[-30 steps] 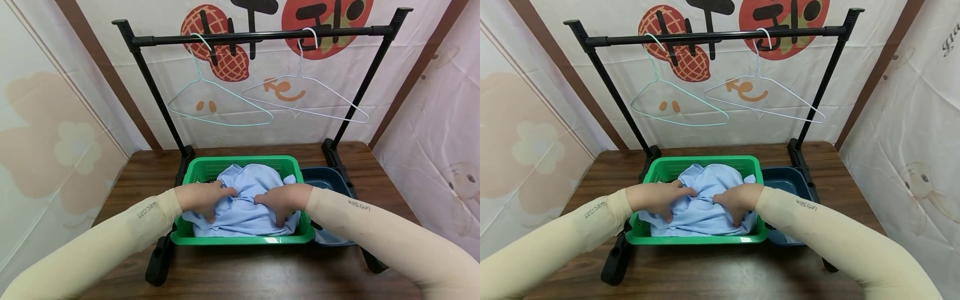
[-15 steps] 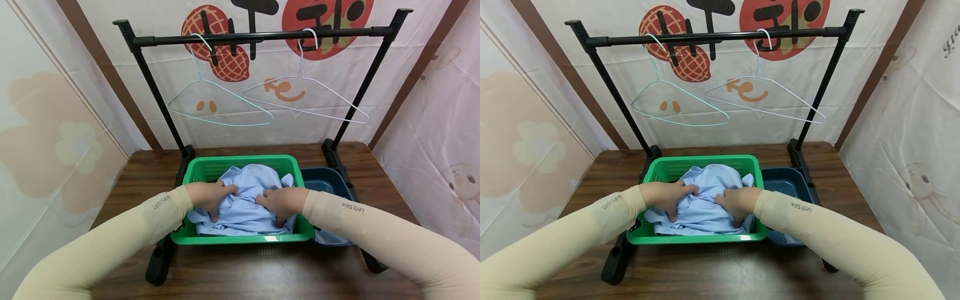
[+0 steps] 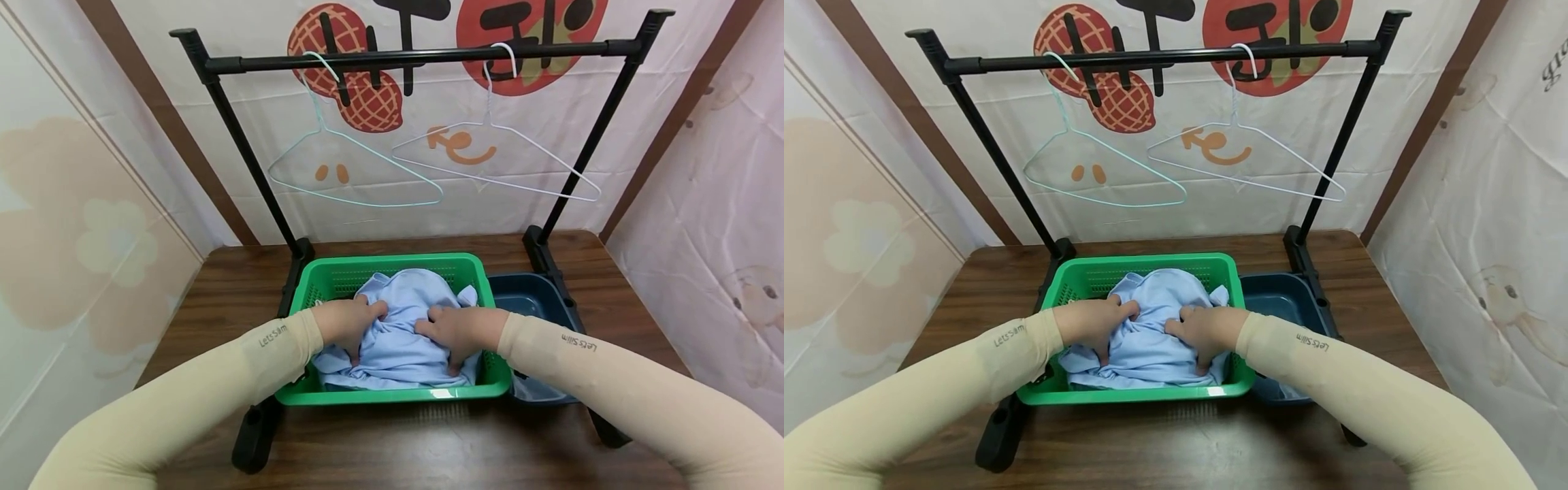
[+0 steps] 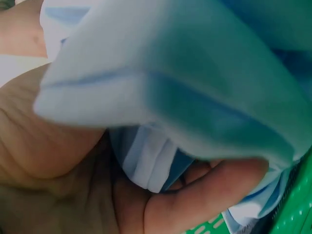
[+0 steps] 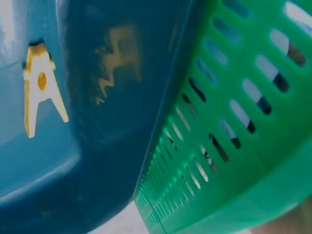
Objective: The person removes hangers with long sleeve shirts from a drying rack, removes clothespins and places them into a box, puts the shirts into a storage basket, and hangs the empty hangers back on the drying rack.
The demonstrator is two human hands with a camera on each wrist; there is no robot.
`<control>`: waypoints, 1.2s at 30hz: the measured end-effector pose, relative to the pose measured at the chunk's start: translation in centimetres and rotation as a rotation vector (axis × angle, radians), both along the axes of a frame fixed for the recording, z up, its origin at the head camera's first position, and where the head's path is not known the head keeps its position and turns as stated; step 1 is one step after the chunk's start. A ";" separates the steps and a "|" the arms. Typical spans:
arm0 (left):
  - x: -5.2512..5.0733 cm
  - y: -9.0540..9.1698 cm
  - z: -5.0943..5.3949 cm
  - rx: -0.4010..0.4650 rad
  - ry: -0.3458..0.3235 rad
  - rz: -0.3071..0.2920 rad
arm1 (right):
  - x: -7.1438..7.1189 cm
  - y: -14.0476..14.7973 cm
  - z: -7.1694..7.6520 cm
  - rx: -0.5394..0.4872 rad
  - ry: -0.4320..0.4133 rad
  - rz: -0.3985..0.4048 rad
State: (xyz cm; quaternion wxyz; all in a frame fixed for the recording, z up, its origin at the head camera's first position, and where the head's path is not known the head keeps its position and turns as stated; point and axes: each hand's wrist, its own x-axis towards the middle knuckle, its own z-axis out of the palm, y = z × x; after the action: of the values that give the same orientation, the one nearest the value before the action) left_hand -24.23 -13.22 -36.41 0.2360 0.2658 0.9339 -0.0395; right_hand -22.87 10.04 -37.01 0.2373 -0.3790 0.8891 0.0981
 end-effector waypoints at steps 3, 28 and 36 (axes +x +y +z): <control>0.3 0.3 -0.2 -0.022 0.040 -0.013 | 0.1 0.2 -0.2 -0.006 0.015 0.025; 1.7 -0.7 4.2 -0.054 -0.016 -0.012 | 1.0 1.7 1.9 -0.179 -0.058 -0.099; 3.0 -3.0 5.2 0.104 0.093 -0.044 | 1.9 3.1 3.5 -0.254 0.027 -0.069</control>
State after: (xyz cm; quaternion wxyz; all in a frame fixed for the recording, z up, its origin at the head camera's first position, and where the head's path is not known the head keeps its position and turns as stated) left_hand -21.26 -16.21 -31.20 0.1772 0.2961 0.9386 -0.0084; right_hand -20.96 13.16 -33.50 0.1788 -0.3739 0.9099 -0.0183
